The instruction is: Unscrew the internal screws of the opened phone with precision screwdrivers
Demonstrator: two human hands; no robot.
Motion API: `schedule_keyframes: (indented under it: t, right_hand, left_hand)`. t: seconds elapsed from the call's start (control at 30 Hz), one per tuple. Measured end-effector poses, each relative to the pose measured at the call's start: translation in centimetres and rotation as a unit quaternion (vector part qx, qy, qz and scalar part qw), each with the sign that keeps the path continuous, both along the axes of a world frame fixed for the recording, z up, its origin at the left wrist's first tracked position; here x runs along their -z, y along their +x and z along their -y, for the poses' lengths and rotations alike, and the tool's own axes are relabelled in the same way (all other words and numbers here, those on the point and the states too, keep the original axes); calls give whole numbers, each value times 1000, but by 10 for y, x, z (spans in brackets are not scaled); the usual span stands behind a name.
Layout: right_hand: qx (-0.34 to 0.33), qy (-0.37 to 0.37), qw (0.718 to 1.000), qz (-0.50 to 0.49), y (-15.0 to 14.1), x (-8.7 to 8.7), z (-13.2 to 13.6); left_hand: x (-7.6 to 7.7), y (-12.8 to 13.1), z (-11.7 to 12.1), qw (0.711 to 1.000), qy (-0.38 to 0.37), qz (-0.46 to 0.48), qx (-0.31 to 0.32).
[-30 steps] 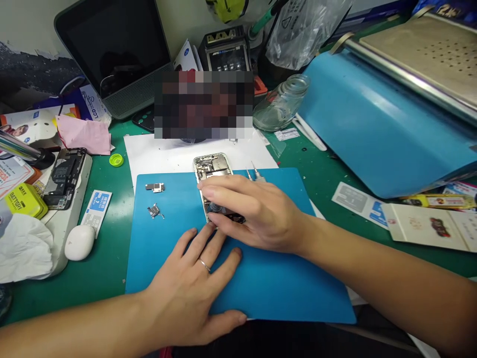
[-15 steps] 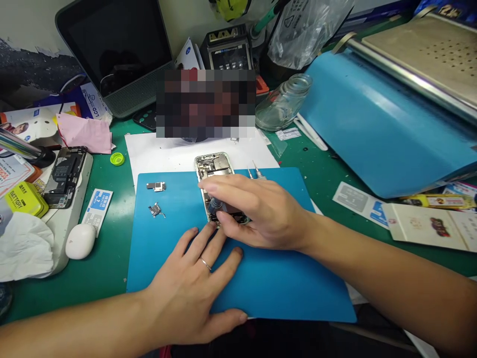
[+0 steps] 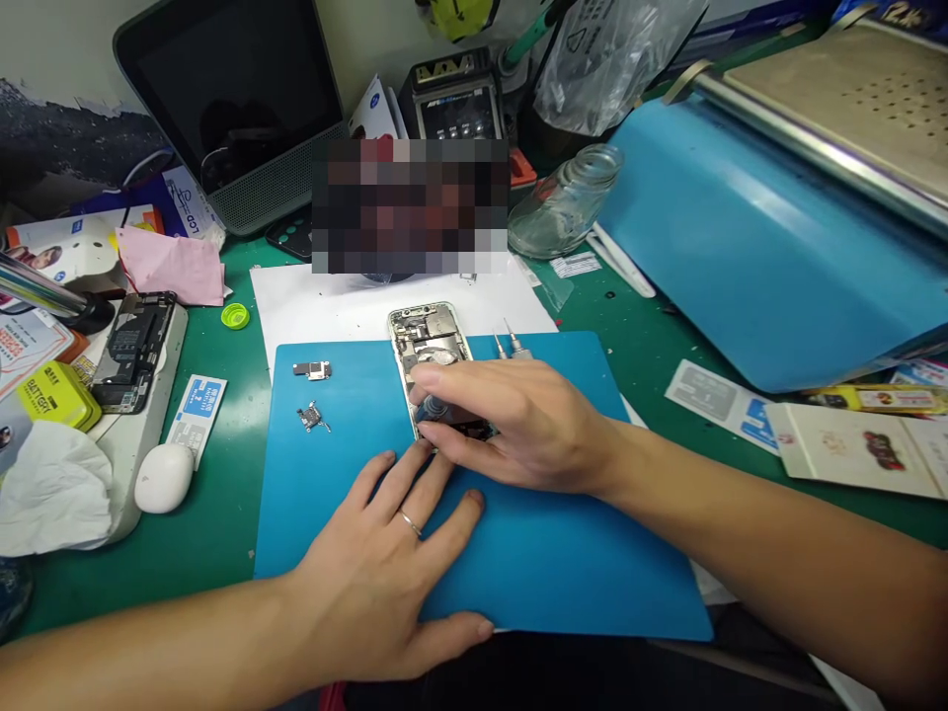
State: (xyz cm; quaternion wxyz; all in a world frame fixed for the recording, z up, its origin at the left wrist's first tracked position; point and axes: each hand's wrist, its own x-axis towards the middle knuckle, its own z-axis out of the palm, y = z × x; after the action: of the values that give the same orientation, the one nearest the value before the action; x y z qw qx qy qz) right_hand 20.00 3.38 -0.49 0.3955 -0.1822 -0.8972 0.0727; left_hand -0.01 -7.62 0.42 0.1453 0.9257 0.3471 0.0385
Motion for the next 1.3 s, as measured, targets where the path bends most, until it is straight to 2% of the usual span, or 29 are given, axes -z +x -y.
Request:
schedule_keyframes:
  t: [0.2, 0.67, 0.97, 1.3]
  right_hand:
    - [-7, 1, 999, -37, 1, 3, 1]
    - [17, -72, 995, -69, 3, 6, 2]
    - [-1, -37, 998, -42, 2, 6, 2]
    - [9, -49, 998, -48, 3, 6, 2]
  left_hand:
    - [0, 0, 2, 1000, 13, 0, 4]
    - [-1, 0, 4, 1000, 6, 1, 3]
    - [0, 0, 2, 1000, -3, 11, 2]
    - [0, -1, 3, 1000, 2, 12, 2]
